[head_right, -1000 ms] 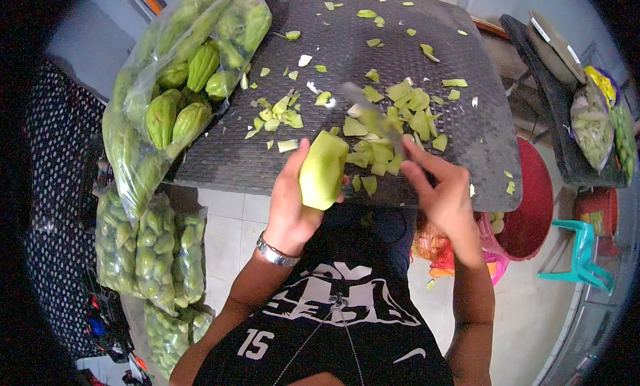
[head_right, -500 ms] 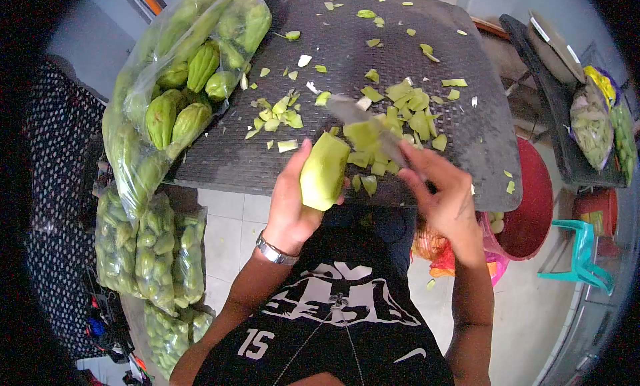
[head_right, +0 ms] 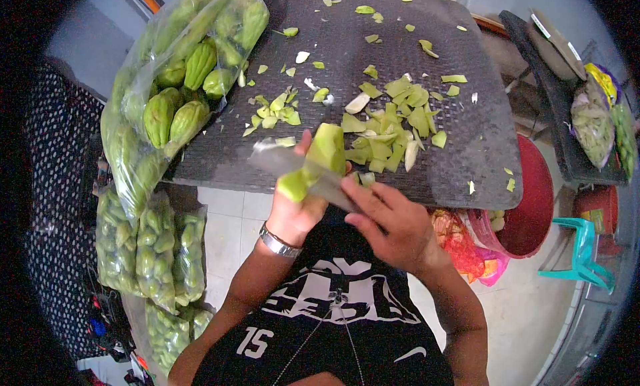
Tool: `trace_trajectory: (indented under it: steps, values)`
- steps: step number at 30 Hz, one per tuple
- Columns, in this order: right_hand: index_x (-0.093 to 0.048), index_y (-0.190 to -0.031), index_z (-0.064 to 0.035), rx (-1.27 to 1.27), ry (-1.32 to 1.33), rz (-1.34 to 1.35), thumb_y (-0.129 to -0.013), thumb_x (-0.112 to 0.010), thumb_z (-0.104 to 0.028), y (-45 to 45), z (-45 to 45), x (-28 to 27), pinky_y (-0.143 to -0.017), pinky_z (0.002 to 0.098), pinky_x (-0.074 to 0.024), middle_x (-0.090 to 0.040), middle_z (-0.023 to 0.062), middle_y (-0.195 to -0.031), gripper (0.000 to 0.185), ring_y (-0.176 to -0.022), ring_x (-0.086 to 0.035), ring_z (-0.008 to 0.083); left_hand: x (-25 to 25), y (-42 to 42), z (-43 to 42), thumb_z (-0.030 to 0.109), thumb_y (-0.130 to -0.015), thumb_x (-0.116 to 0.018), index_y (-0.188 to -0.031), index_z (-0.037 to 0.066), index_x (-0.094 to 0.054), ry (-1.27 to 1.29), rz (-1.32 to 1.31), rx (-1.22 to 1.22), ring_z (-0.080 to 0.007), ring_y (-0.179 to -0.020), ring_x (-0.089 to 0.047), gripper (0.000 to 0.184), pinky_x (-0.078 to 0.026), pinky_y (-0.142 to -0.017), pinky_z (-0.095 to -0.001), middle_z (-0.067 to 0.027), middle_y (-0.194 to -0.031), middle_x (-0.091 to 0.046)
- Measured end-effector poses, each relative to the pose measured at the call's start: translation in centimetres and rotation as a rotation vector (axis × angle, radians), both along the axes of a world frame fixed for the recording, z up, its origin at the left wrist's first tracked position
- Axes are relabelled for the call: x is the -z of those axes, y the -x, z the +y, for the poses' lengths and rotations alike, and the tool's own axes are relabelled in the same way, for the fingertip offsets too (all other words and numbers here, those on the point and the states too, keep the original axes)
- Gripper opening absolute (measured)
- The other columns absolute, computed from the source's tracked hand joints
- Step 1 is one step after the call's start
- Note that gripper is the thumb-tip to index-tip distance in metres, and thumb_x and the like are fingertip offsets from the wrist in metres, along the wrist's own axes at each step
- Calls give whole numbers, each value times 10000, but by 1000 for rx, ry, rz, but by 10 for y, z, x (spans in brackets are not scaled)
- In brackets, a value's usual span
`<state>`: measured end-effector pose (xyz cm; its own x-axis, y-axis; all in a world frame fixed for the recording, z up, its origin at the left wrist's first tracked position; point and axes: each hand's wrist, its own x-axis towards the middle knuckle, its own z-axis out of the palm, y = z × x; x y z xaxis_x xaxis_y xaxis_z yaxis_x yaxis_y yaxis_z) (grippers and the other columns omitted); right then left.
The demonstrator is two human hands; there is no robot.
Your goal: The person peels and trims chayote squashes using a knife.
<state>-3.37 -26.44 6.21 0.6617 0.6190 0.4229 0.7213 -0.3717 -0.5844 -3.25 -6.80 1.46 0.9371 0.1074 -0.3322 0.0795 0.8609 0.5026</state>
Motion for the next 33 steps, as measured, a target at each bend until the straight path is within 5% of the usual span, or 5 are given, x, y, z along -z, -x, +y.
trace_trajectory:
  steps: [16, 21, 25, 28, 33]
  values:
    - [-649, -1375, -142, -90, -12, -102, -847, -817, -204, -16, -2, 6, -669, 390, -597, -664, 128, -1066, 558, -816, -710, 327, -19, 1, -7, 502, -994, -655, -1170, 122, -672, 19, 43, 36, -200, -812, -688, 419, -568, -753, -362, -46, -1026, -699]
    - [-651, -1359, -75, 133, -70, -101, -939, -748, -167, -57, -29, 29, -630, 351, -577, -721, 116, -945, 441, -735, -704, 208, -35, 13, -2, 504, -1051, -545, -1277, 77, -612, -86, 33, 170, -273, -815, -696, 487, -565, -612, -364, -100, -1046, -686]
    - [-691, -1300, -31, 276, -483, 1169, -1044, -637, -201, -70, -48, 11, -492, 268, -481, -730, 74, -823, 311, -564, -587, 75, -37, 9, -2, 515, -1046, -552, -1277, 80, -612, -42, 60, 150, -272, -812, -691, 496, -557, -598, -352, -98, -1044, -680]
    - [-713, -1266, -26, 328, -263, 1020, -1073, -599, -253, -51, -33, -1, -430, 231, -396, -727, 61, -840, 319, -474, -489, 45, -27, 2, 2, 516, -1045, -555, -1278, 81, -618, -13, 32, 173, -276, -848, -692, 498, -566, -646, -365, -99, -1078, -683]
    - [-684, -1319, -70, 30, -146, 8, -934, -762, -189, -14, -1, 8, -642, 352, -560, -703, 107, -934, 410, -757, -694, 249, 2, 3, -5, 476, -1057, -552, -1347, 107, -611, 135, -28, 29, -269, -1097, -690, 473, -561, -950, -429, -115, -1257, -693]
